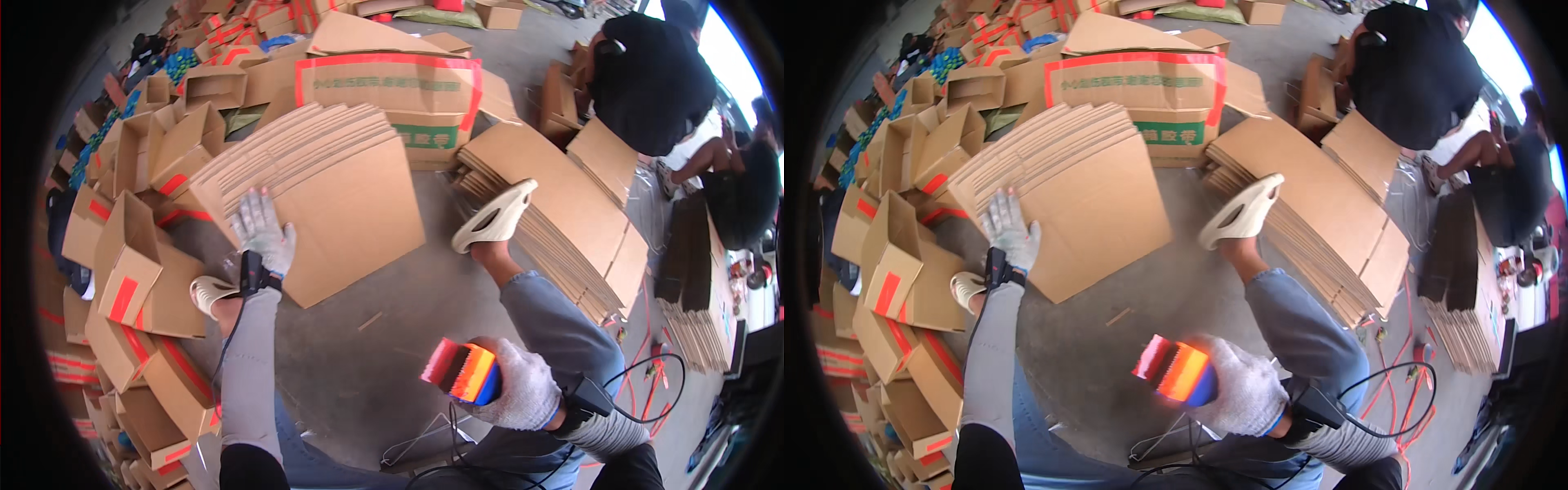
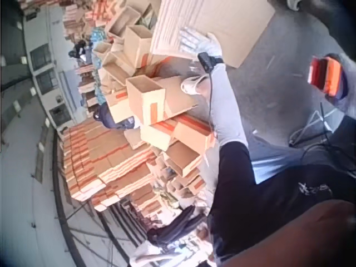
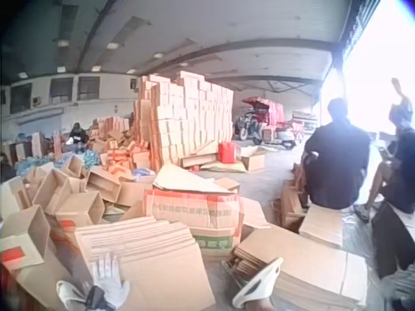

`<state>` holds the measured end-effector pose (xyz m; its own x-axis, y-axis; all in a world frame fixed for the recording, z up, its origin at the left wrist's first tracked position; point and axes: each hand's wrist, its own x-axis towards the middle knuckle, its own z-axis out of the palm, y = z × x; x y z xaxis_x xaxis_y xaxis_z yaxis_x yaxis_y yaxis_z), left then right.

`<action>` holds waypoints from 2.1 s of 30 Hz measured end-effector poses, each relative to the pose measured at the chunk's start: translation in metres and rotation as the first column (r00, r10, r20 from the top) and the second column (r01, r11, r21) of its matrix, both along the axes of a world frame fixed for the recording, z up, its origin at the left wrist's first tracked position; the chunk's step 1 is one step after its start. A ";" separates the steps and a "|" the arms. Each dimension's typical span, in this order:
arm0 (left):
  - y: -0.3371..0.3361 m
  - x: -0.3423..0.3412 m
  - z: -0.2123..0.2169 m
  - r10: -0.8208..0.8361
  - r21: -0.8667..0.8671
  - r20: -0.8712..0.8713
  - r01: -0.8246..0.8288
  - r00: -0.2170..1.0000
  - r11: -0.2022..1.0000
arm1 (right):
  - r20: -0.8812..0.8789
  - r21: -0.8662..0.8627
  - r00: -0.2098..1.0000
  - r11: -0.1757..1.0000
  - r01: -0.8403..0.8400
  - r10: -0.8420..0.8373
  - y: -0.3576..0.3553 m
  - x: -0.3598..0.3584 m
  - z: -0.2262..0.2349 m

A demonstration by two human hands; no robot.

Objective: Assembling cardboard boxes and sealing the bottom with a tape dispenser.

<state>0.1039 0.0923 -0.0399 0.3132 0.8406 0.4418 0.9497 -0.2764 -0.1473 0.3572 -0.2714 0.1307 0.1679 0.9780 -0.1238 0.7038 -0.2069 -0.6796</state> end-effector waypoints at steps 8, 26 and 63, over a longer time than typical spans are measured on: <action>0.056 -0.124 -0.055 -0.005 0.043 -0.090 0.009 0.996 0.999 | -0.022 0.094 1.000 0.996 0.003 -0.001 0.002 -0.008 -0.057; -0.280 -0.096 0.077 -0.445 -0.108 0.095 0.453 0.891 0.885 | 0.154 0.349 0.970 0.908 -0.231 0.188 0.005 -0.029 -0.064; -0.299 -0.102 0.075 0.025 -0.702 -0.073 -0.069 0.997 0.709 | -0.275 0.280 0.944 0.924 0.261 -0.183 -0.017 -0.016 -0.060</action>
